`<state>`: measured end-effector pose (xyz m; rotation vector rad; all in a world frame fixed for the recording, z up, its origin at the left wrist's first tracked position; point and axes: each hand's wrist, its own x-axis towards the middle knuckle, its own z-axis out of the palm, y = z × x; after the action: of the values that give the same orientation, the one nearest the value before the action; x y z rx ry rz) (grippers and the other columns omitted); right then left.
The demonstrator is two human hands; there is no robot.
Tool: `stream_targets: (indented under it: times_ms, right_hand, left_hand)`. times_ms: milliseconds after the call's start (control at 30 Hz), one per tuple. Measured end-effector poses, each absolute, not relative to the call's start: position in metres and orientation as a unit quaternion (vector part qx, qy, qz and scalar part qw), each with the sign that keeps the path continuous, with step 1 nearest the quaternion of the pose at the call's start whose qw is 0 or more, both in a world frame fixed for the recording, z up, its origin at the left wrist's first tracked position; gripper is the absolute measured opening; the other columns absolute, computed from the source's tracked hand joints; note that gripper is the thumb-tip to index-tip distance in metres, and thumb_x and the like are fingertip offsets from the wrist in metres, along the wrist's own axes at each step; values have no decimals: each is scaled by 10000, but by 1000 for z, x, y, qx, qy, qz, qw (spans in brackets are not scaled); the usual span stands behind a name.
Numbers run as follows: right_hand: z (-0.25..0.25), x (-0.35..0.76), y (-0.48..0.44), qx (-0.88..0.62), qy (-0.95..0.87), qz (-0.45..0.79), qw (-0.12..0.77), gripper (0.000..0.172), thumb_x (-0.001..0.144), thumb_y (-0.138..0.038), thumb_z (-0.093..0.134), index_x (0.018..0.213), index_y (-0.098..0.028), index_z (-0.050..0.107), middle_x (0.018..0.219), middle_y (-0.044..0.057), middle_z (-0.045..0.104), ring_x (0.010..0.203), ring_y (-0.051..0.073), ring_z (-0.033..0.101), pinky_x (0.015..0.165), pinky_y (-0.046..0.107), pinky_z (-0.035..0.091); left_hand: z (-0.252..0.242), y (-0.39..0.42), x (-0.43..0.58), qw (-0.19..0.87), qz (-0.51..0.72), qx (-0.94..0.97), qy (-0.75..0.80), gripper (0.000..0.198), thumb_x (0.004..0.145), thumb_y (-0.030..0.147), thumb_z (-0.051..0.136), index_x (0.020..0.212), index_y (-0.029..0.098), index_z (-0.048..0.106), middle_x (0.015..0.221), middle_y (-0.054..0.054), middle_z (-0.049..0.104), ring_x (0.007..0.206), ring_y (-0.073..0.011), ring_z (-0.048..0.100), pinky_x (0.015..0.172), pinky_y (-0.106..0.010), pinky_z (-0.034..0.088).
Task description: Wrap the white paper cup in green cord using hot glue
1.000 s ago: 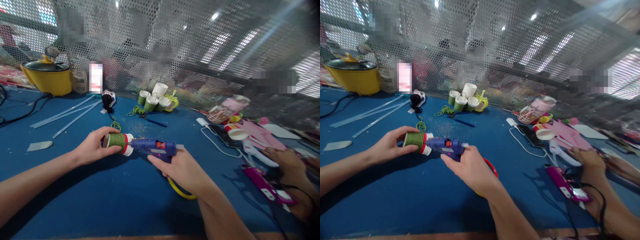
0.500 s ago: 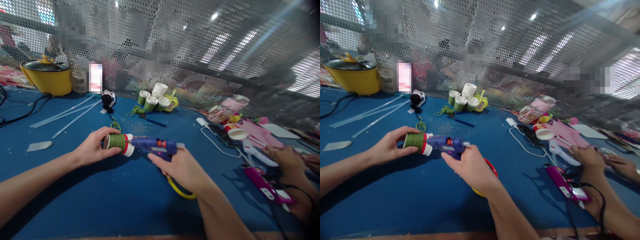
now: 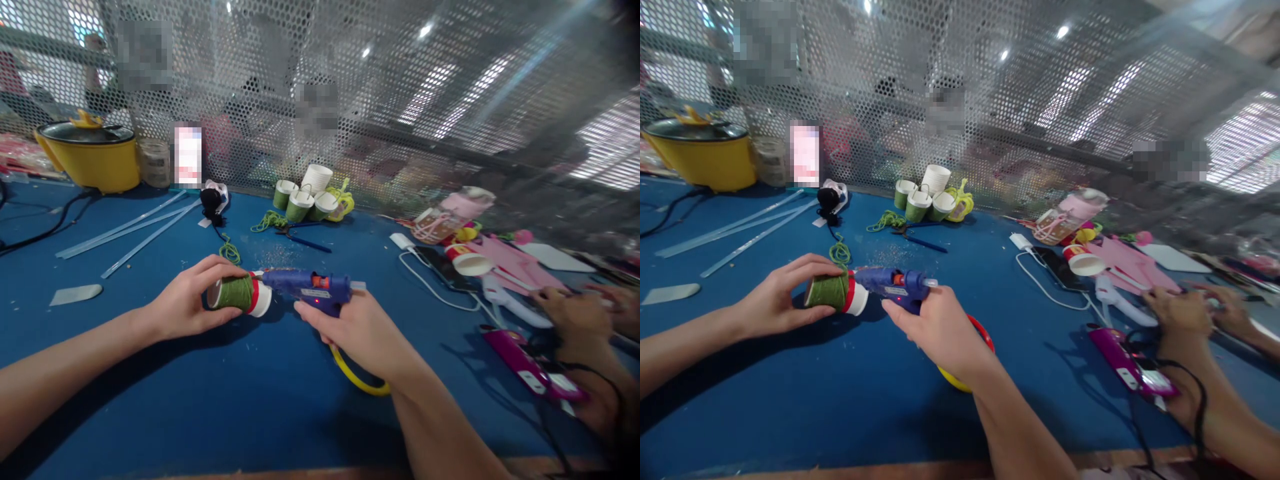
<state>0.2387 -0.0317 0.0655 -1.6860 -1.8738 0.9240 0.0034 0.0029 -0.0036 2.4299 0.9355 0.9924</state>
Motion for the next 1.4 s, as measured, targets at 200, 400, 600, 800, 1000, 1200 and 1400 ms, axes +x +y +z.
stream_targets:
  times_ms: [200, 400, 600, 800, 1000, 1200, 1400]
  right_hand:
    - [66, 237, -31, -610, -683, 332, 226, 267, 757, -310, 581, 542, -186, 485, 431, -48, 489, 394, 83, 456, 414, 194, 393]
    - [67, 236, -30, -608, -682, 334, 232, 234, 754, -310, 583, 568, -183, 521, 412, -54, 479, 386, 85, 452, 416, 198, 394]
    - [63, 246, -22, -603, -641, 385, 279, 215, 699, -361, 640, 720, -157, 576, 441, -55, 492, 383, 85, 450, 401, 209, 384]
    - [45, 270, 8, -620, -592, 343, 384, 228, 677, -349, 659, 741, -148, 572, 664, 29, 626, 567, 124, 563, 550, 253, 456]
    - [24, 283, 33, -688, -617, 258, 282, 307, 831, -401, 460, 678, -149, 547, 654, 73, 638, 498, 113, 549, 486, 244, 443]
    - [8, 292, 49, -729, -613, 185, 241, 297, 758, -369, 579, 540, -194, 478, 448, 25, 533, 456, 153, 543, 468, 274, 413]
    - [28, 271, 39, -694, -664, 99, 260, 190, 773, -350, 575, 693, -181, 603, 868, 100, 632, 906, 237, 569, 761, 330, 417]
  left_hand:
    - [-4, 1, 3, 160, 343, 875, 301, 391, 795, 250, 600, 1164, 192, 483, 1126, -103, 518, 1030, -218, 532, 872, -351, 473]
    - [-5, 2, 3, 140, 335, 888, 282, 388, 805, 234, 581, 1175, 198, 469, 1163, -113, 503, 1081, -235, 507, 903, -379, 460]
    - [-6, 3, 3, 144, 345, 879, 297, 370, 808, 231, 574, 1164, 194, 478, 1176, -116, 497, 1094, -240, 503, 924, -388, 445]
    - [-6, 5, 4, 171, 375, 854, 318, 365, 795, 241, 601, 1140, 194, 490, 1153, -111, 518, 1077, -242, 517, 922, -405, 445]
    - [-8, 7, 3, 179, 388, 842, 329, 370, 794, 261, 612, 1136, 192, 488, 1137, -105, 532, 1066, -235, 524, 921, -398, 443]
    - [-8, 6, 4, 188, 386, 845, 318, 373, 796, 249, 608, 1143, 181, 490, 1134, -109, 522, 1073, -232, 514, 924, -402, 436]
    - [-6, 1, 5, 178, 362, 869, 287, 379, 805, 212, 586, 1166, 204, 473, 1187, -115, 475, 1116, -247, 486, 945, -417, 426]
